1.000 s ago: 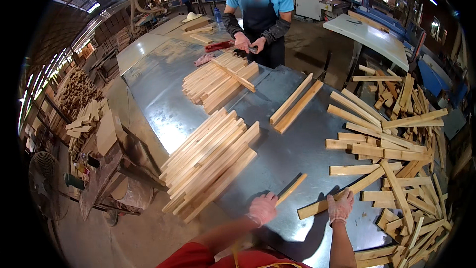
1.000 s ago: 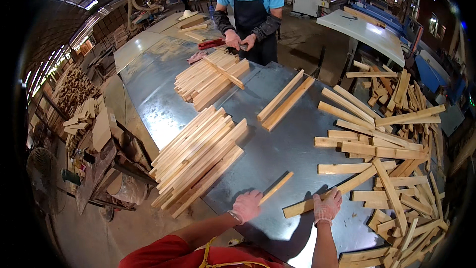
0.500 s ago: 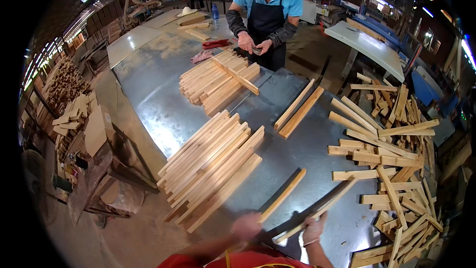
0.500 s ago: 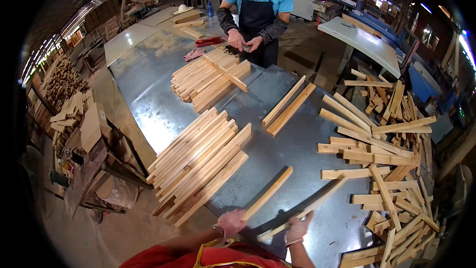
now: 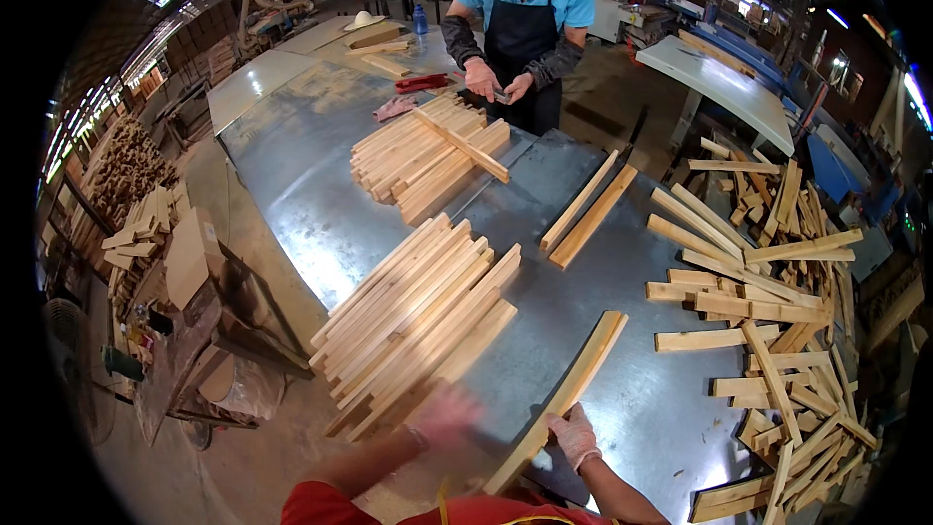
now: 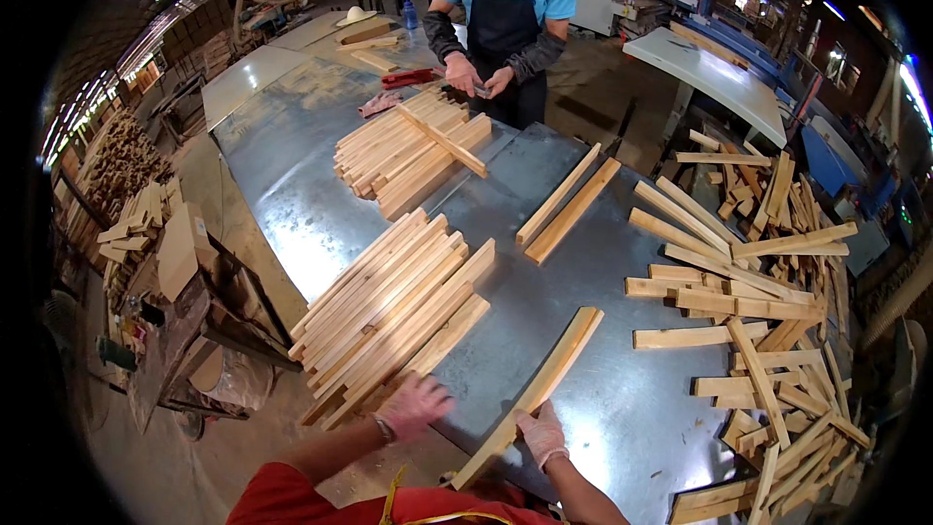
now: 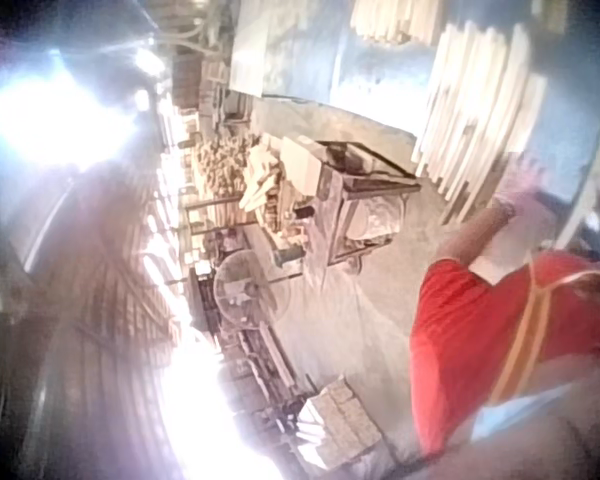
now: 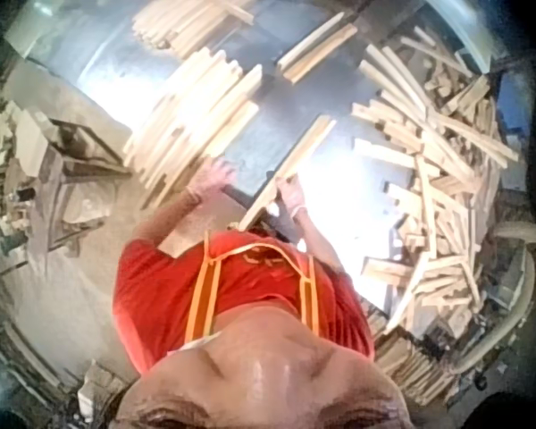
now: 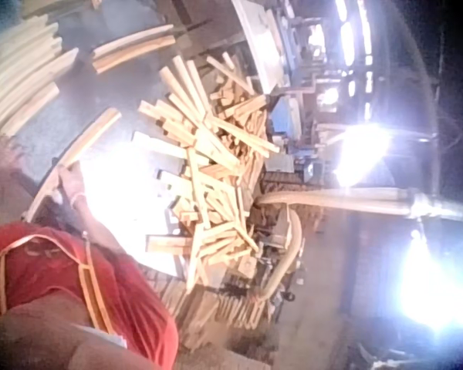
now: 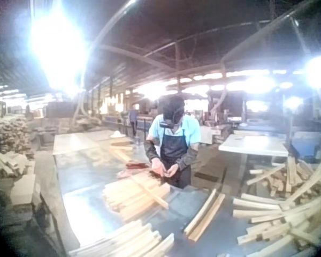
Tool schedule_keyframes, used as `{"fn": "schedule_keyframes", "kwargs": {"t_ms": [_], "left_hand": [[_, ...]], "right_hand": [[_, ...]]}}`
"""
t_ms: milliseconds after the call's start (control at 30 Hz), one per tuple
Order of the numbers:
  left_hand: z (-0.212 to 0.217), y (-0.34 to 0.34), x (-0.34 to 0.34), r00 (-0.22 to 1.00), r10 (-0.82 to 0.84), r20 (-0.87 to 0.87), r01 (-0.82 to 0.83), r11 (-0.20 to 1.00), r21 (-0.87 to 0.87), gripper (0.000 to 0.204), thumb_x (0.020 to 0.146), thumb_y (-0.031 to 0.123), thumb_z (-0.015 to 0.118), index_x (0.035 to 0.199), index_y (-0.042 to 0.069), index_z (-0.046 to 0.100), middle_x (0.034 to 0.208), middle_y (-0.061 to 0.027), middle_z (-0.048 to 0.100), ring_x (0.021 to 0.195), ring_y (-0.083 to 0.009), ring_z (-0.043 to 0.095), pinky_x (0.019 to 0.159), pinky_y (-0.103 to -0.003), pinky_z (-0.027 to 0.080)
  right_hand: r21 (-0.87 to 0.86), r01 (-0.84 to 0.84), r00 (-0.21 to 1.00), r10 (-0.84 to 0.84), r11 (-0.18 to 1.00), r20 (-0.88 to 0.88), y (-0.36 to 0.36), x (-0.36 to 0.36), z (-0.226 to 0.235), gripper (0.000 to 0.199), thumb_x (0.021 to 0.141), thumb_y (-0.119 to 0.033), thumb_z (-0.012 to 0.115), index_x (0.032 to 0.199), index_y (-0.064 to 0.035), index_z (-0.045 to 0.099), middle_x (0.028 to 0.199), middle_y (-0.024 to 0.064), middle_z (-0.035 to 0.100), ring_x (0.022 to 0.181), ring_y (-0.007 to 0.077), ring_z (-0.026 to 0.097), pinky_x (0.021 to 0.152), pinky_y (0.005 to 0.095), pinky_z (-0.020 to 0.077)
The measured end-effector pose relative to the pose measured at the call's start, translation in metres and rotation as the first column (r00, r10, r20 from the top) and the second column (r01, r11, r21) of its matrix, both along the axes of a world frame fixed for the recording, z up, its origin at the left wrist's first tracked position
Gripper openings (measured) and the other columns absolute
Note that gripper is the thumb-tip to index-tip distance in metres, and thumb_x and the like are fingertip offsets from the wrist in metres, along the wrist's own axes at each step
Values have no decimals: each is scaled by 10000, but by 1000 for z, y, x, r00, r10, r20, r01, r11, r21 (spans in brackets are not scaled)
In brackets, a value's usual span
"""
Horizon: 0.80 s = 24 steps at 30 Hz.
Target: The person sorts wooden planks on a metal table in a workshop. They pick up individual planks from a disorganized pile and place them into a neat stack, occasionally adjusting the alignment of the stack. Another worker is visible in the background performing a similar task.
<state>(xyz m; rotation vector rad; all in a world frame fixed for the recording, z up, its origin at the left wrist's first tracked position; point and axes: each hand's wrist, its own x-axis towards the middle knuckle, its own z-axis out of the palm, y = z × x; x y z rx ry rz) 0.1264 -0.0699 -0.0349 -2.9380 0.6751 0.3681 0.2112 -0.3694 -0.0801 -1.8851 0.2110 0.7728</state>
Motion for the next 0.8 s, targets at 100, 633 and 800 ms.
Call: {"fn": "schedule_keyframes", "kwargs": {"t_ms": [100,633,800], "left_hand": [[-26,65,-18,973,-12,229,37,994,-106,498,878,251,609,1363,154,552,1351,-105,537,1261,-326,547,1103,-518,444],[-26,30,64,727,644,238,-525,745,-412,764,800,430,780,1432,92,514,1461,-115,503,1403,-341,441,1158,-508,358],[-28,39,69,788,546,285,-487,835,-255,773,776,409,787,1432,111,505,1425,-108,500,1384,-348,445,1155,-517,360]], "right_hand": [[-21,-33,985,36,999,170,16,-1,-13,633,906,-388,736,1346,28,553,1135,212,720,1078,336,697,954,418,521],[-527,-848,-95,966,48,240,179,61,-29,598,981,-440,595,1420,-40,523,1437,233,620,1404,416,522,1153,441,436],[-452,-268,753,477,851,453,21,82,31,600,844,-292,659,1371,-10,602,1259,189,695,1219,421,611,1085,488,468]]}}
